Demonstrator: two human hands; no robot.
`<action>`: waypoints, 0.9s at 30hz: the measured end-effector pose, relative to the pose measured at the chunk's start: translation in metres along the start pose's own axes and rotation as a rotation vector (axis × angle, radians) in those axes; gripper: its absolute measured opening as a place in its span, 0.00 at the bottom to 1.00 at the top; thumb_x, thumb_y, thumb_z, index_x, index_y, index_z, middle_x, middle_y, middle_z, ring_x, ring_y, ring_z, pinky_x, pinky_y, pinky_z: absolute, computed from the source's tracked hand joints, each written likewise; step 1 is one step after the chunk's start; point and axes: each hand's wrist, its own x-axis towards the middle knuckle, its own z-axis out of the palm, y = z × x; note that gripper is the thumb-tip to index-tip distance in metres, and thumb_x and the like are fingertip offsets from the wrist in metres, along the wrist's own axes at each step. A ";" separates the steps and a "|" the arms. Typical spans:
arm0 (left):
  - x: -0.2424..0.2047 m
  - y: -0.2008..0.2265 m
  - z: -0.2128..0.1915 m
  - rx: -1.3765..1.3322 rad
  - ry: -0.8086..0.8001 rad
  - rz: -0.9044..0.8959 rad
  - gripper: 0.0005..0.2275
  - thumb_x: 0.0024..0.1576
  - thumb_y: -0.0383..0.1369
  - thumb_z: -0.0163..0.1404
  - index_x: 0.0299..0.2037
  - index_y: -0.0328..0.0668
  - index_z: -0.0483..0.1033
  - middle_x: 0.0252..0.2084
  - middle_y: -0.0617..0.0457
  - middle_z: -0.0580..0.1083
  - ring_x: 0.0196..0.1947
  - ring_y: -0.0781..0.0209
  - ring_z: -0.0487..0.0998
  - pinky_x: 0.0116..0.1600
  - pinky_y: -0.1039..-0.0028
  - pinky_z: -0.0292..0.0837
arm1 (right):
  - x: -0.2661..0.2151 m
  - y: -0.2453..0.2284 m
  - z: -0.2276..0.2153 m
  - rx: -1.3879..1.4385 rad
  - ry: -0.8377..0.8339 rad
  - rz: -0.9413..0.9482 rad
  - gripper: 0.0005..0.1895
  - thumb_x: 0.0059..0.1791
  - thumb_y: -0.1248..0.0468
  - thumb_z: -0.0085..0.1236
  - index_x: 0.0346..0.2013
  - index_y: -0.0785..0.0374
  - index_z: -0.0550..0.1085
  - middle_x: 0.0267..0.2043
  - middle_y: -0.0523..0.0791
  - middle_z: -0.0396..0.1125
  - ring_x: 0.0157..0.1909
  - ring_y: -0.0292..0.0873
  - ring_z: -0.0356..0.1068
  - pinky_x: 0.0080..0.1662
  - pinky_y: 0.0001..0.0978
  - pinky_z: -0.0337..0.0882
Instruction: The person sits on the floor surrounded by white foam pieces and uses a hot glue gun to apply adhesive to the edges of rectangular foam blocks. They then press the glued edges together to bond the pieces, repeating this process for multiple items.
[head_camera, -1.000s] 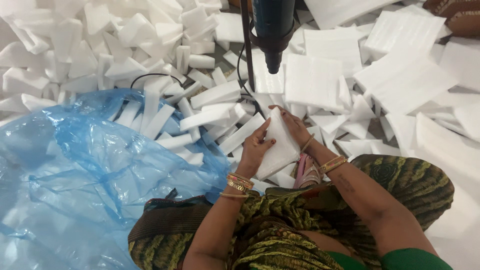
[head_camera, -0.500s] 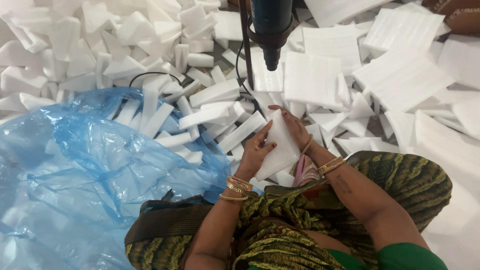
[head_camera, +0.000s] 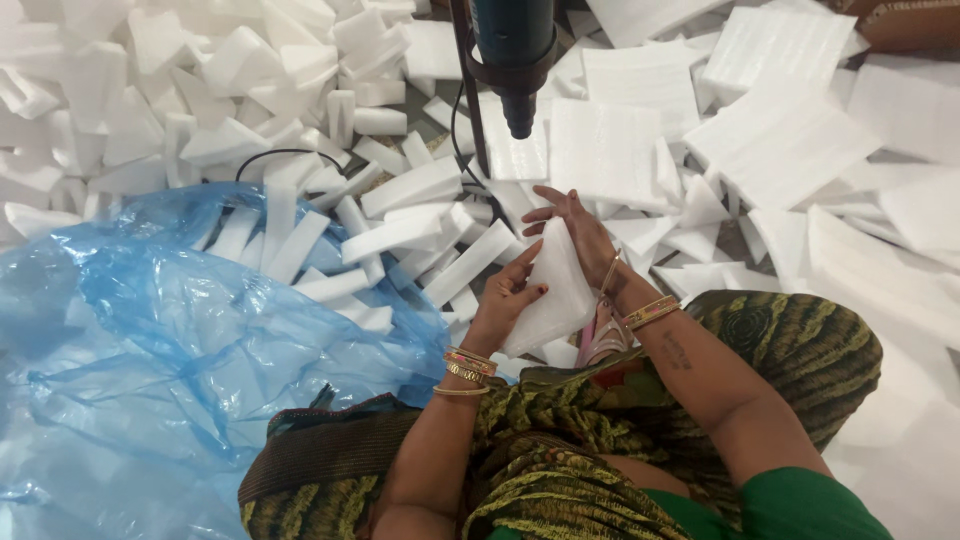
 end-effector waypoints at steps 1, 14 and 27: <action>0.001 -0.001 -0.003 -0.022 0.010 0.020 0.30 0.58 0.18 0.53 0.73 0.38 0.61 0.60 0.51 0.73 0.53 0.68 0.74 0.58 0.76 0.72 | 0.002 0.000 -0.001 0.008 0.011 0.011 0.39 0.57 0.38 0.25 0.73 0.62 0.55 0.53 0.51 0.68 0.53 0.44 0.69 0.53 0.38 0.74; 0.002 0.042 -0.023 -0.043 0.293 0.244 0.30 0.58 0.17 0.48 0.73 0.41 0.58 0.53 0.50 0.77 0.47 0.68 0.77 0.52 0.75 0.75 | -0.001 0.017 0.004 -0.319 -0.098 0.128 0.38 0.49 0.56 0.58 0.69 0.70 0.60 0.62 0.55 0.67 0.58 0.46 0.71 0.58 0.38 0.71; 0.001 0.058 -0.057 -0.061 0.305 0.001 0.27 0.64 0.29 0.49 0.74 0.40 0.57 0.59 0.42 0.73 0.52 0.60 0.76 0.55 0.72 0.74 | -0.020 0.002 0.018 -1.504 -0.258 -1.013 0.40 0.39 0.59 0.71 0.65 0.40 0.67 0.69 0.50 0.58 0.72 0.58 0.57 0.68 0.49 0.67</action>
